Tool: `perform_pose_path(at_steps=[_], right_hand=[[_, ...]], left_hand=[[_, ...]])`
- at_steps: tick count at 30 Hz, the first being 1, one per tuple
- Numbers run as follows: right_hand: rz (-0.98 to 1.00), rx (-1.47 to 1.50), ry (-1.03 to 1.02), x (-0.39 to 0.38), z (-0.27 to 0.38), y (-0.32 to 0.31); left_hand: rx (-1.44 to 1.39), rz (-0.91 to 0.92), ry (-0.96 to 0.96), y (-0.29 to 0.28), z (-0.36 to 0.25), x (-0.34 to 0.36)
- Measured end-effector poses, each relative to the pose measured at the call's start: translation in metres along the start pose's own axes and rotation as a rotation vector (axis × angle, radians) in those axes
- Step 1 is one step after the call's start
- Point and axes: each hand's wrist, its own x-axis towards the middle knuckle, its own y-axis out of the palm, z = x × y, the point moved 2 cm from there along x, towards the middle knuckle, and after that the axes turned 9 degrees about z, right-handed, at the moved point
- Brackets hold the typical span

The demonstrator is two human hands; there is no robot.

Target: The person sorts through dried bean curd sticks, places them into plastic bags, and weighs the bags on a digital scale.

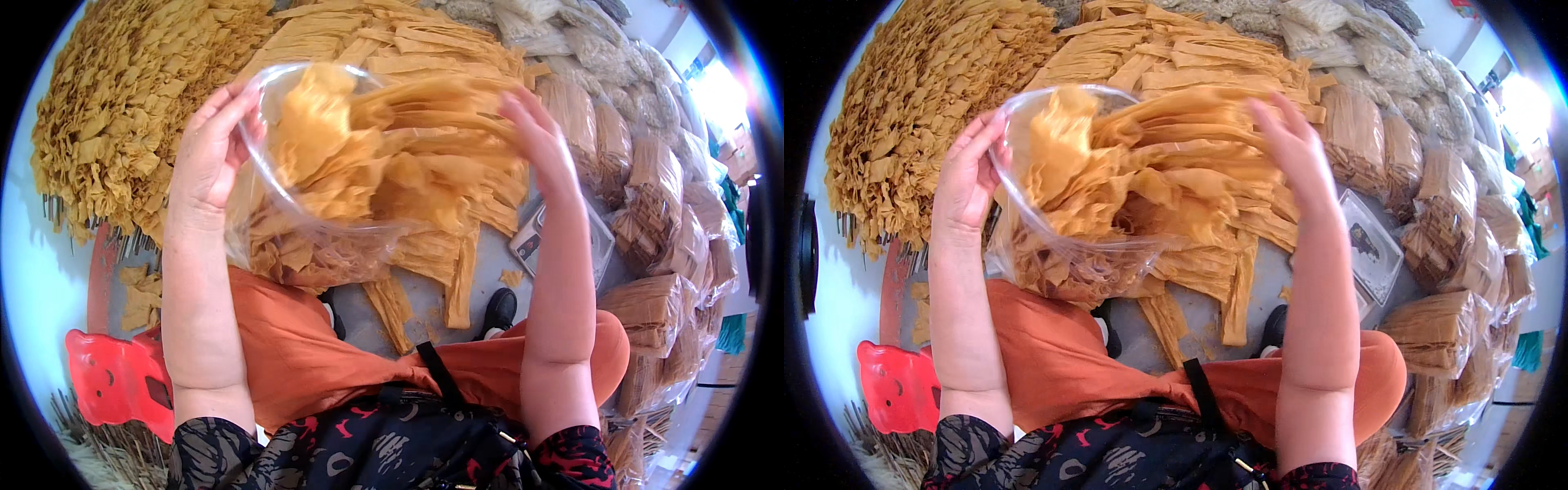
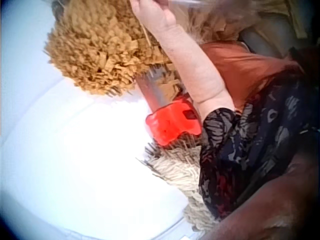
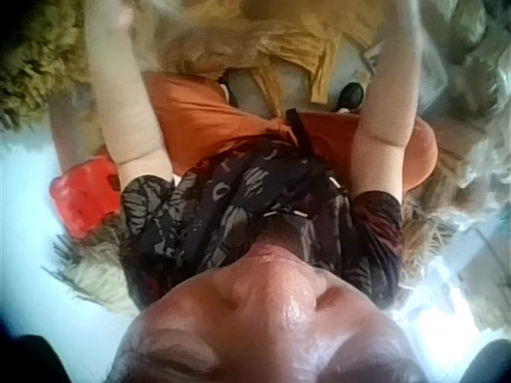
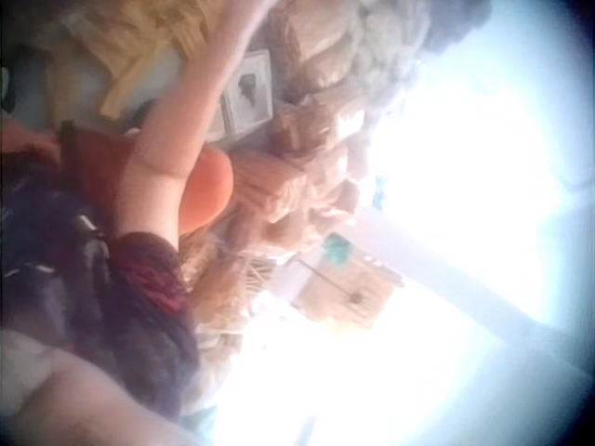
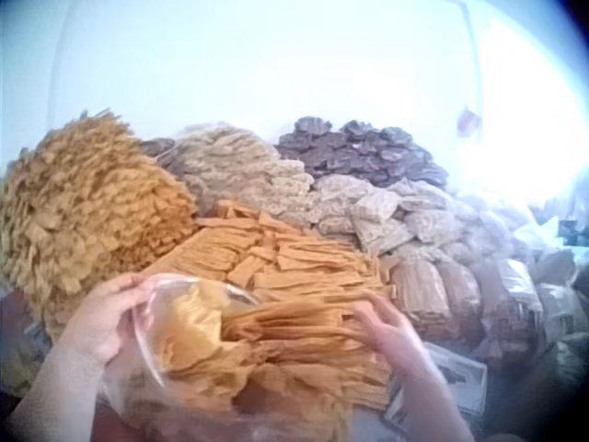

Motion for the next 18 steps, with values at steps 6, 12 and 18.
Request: perform_pose_path(at_steps=[6, 12, 18], right_hand=[[0.424, -0.35, -0.025, 0.017, 0.048, 0.12], [0.588, -0.626, -0.22, 0.005, 0.04, 0.234], [0.181, -0.095, -0.223, 0.023, 0.05, 0.145]], left_hand=[[0.779, -0.107, -0.192, -0.056, -0.006, -0.005], [0.826, -0.252, -0.217, -0.086, -0.004, -0.015], [0.858, -0.384, -0.108, -0.117, -0.017, -0.021]])
